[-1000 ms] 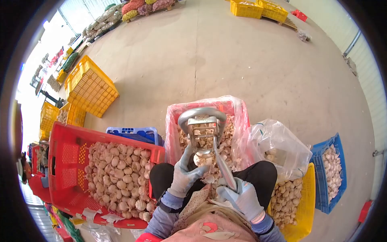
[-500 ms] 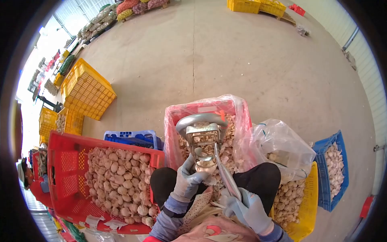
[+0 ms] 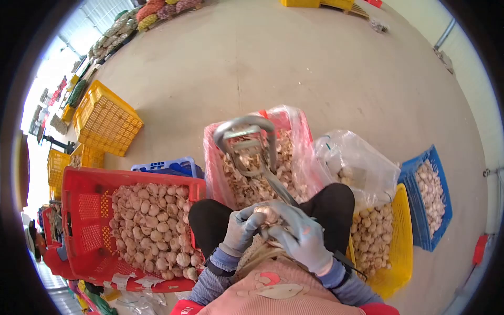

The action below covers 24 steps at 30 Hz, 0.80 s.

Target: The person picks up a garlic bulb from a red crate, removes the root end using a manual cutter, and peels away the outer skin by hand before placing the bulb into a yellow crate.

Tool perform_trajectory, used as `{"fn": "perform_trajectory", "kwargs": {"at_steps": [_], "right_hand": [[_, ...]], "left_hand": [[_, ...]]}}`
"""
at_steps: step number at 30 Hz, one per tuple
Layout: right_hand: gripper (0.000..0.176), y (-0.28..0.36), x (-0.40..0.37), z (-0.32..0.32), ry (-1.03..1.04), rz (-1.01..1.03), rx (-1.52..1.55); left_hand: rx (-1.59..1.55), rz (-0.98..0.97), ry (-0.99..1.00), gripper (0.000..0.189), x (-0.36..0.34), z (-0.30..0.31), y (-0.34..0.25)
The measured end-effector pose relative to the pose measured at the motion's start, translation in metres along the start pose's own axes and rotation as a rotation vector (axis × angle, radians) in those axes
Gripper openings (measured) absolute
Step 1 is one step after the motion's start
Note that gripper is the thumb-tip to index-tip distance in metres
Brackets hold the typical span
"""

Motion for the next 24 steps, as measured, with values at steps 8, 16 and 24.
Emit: {"fn": "perform_trajectory", "kwargs": {"at_steps": [8, 16, 24], "right_hand": [[0.038, -0.050, -0.028, -0.023, 0.117, -0.435, 0.829], [0.022, -0.061, -0.040, -0.031, -0.134, -0.256, 0.270], [0.037, -0.071, 0.034, -0.014, 0.034, -0.086, -0.496]], "left_hand": [[0.446, 0.156, -0.233, 0.037, -0.026, 0.010, 0.042], [-0.013, -0.025, -0.026, 0.058, -0.026, -0.018, 0.048], [-0.199, -0.087, -0.236, 0.065, -0.024, 0.013, 0.034]]}}
Point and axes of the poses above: each hand's wrist, its own x-axis towards the middle knuckle, its own z-axis out of the back of the hand, y = z × x, the point moved 6 cm from there along x, towards the middle knuckle, and after that the axes turned 14 degrees about y, right-handed, at the moved point
